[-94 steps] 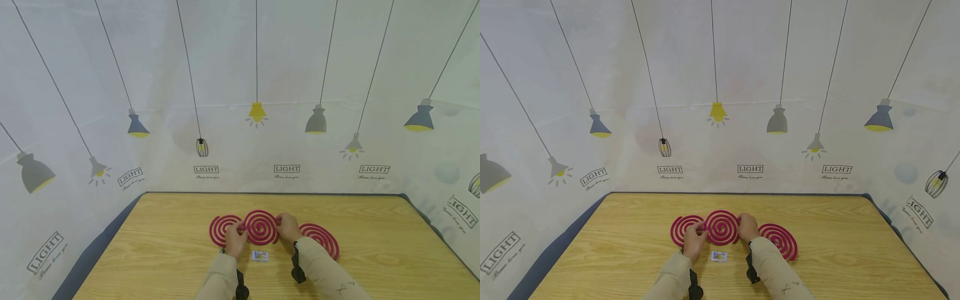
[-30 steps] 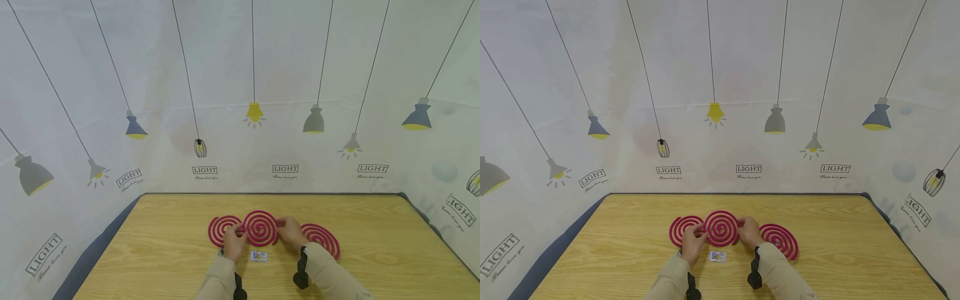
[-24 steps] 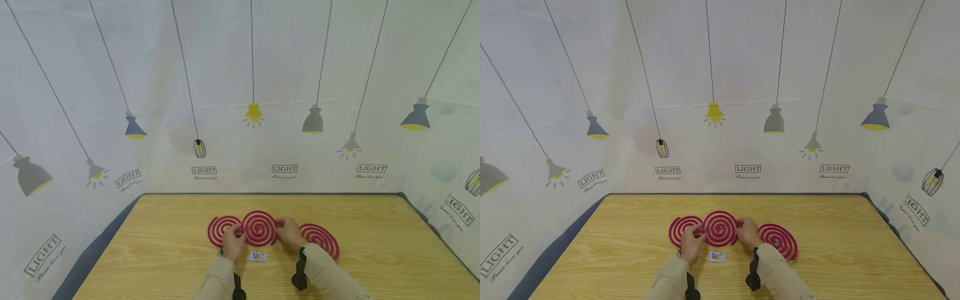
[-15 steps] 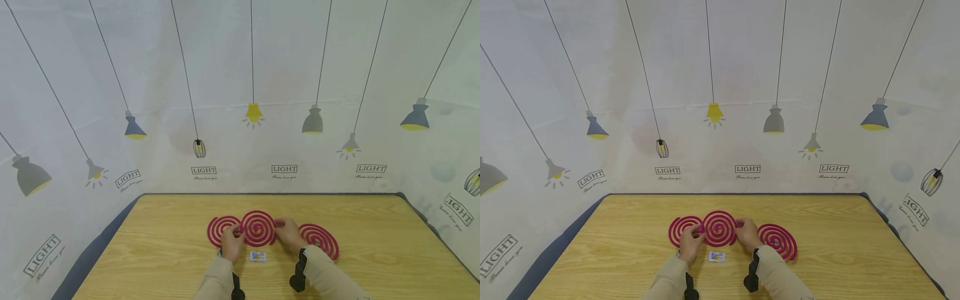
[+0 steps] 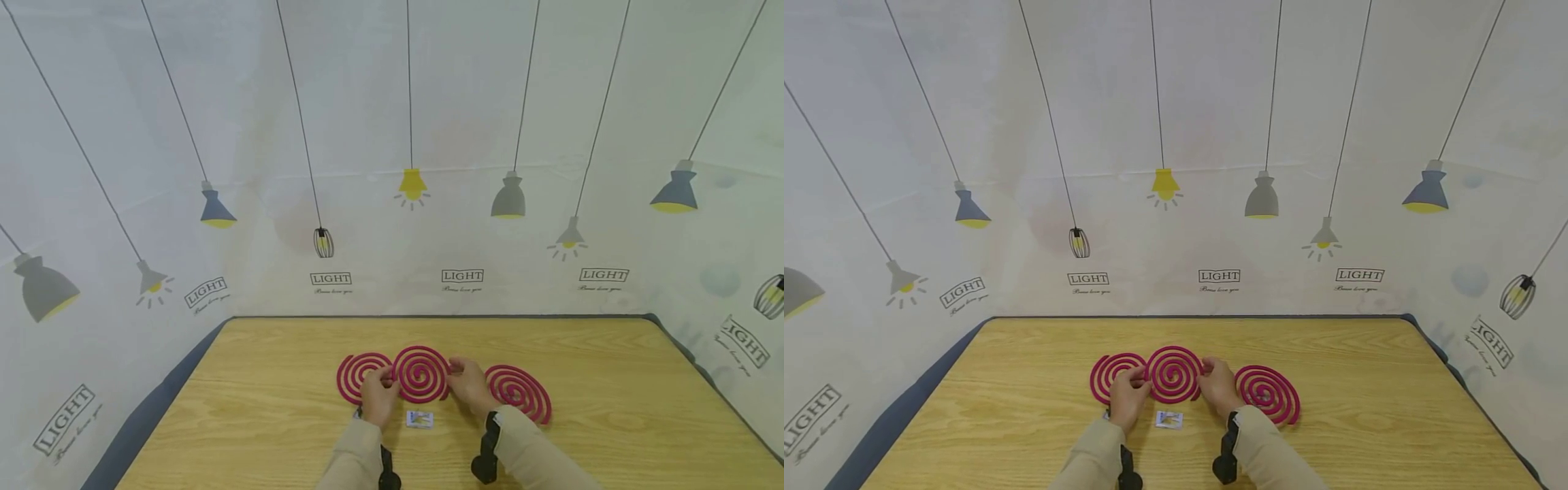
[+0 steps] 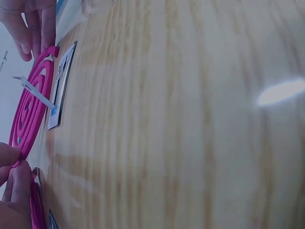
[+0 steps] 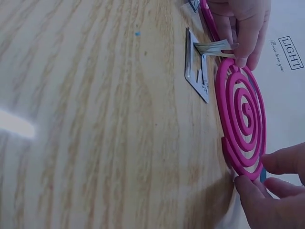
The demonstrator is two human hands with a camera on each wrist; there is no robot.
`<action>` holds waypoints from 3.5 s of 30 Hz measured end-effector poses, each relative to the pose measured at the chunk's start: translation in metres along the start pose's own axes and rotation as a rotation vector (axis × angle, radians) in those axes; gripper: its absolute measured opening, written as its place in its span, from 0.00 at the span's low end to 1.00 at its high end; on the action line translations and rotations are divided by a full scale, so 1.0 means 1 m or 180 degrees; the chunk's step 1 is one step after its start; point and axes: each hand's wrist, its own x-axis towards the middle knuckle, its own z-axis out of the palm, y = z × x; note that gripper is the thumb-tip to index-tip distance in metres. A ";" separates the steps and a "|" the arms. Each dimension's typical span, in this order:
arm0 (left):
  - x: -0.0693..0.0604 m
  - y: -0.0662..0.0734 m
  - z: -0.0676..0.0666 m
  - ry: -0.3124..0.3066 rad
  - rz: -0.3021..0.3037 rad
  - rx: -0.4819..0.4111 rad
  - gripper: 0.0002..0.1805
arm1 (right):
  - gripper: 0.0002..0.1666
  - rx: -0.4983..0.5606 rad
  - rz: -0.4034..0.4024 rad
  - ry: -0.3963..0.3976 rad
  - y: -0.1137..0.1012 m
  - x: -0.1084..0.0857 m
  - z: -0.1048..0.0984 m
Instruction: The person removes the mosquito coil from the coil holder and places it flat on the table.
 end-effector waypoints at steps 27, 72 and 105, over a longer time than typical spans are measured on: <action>-0.003 0.002 0.008 0.0106 0.0122 -0.0036 0.13 | 0.28 -0.0214 0.0001 -0.0066 0.000 -0.007 -0.002; -0.016 0.046 0.018 -0.0921 0.0646 -0.0490 0.11 | 0.20 0.0496 -0.0243 -0.0317 -0.009 -0.024 -0.060; -0.056 0.063 0.081 -0.1252 0.0391 -0.0833 0.16 | 0.23 -0.0195 -0.0011 0.0006 0.040 -0.024 -0.133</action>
